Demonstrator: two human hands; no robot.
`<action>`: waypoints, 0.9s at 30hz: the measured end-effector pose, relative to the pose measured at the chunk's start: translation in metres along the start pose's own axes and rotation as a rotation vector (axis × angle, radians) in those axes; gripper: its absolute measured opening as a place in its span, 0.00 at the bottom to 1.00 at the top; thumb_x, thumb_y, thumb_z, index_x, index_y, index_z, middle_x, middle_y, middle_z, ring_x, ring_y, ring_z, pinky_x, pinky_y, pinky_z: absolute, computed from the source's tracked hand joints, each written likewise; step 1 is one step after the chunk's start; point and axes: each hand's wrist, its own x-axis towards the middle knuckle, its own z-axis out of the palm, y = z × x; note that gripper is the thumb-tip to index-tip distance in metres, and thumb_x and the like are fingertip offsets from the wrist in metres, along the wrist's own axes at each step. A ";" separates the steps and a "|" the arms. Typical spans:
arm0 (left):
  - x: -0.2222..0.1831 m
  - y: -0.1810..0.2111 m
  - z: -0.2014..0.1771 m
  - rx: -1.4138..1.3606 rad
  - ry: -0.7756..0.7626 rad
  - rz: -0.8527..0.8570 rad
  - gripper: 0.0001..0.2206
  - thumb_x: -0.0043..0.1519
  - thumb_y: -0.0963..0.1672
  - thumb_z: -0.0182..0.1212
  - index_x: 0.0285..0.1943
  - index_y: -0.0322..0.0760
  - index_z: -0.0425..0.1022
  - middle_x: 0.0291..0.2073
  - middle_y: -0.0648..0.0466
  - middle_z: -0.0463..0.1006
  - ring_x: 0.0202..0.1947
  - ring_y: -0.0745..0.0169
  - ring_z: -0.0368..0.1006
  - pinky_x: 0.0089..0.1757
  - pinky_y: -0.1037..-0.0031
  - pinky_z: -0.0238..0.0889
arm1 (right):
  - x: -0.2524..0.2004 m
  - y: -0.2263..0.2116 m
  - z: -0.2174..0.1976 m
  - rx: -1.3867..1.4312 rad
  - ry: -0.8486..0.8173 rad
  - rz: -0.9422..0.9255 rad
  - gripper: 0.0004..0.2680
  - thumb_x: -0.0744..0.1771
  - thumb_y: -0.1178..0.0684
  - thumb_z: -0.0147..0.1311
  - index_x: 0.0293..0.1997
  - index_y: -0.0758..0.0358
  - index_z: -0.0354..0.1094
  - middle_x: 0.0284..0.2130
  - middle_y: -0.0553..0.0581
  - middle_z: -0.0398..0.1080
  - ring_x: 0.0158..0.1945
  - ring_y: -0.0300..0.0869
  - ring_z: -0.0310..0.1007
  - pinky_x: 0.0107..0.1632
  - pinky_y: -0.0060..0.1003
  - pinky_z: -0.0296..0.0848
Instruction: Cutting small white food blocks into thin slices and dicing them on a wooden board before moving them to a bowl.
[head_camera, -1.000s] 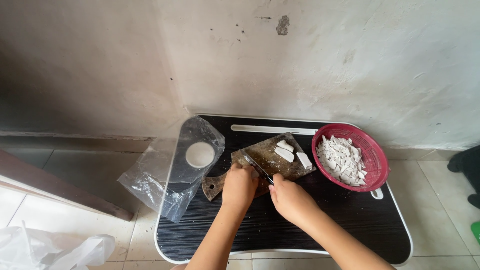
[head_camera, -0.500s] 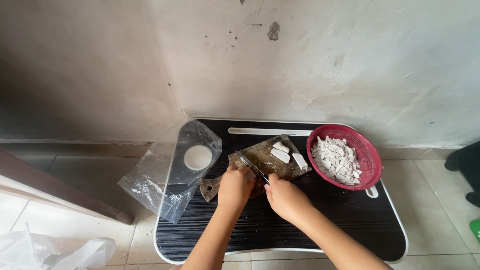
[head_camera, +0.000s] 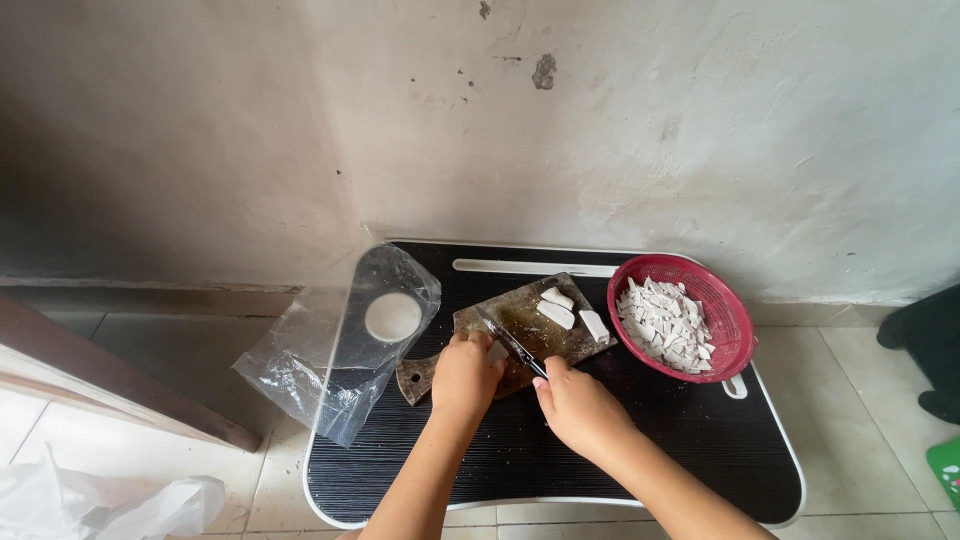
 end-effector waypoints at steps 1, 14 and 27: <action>0.000 0.000 0.000 0.001 -0.001 0.001 0.18 0.57 0.45 0.66 0.56 0.37 0.76 0.52 0.43 0.74 0.45 0.36 0.75 0.42 0.54 0.72 | -0.001 -0.001 -0.001 0.001 0.000 0.001 0.10 0.72 0.44 0.38 0.43 0.59 0.58 0.31 0.66 0.76 0.33 0.65 0.75 0.35 0.57 0.66; -0.003 0.005 -0.005 0.021 0.005 0.015 0.17 0.56 0.44 0.66 0.54 0.36 0.76 0.50 0.42 0.74 0.46 0.34 0.74 0.42 0.53 0.73 | 0.005 0.002 0.010 -0.043 0.024 -0.033 0.09 0.72 0.45 0.39 0.44 0.58 0.58 0.30 0.67 0.76 0.32 0.66 0.75 0.33 0.58 0.66; -0.001 0.003 -0.002 -0.007 0.004 0.009 0.14 0.57 0.44 0.65 0.50 0.35 0.77 0.46 0.44 0.74 0.42 0.36 0.74 0.41 0.54 0.72 | 0.011 -0.005 0.002 -0.073 -0.049 -0.016 0.09 0.72 0.46 0.39 0.42 0.59 0.57 0.31 0.64 0.75 0.31 0.61 0.75 0.33 0.55 0.66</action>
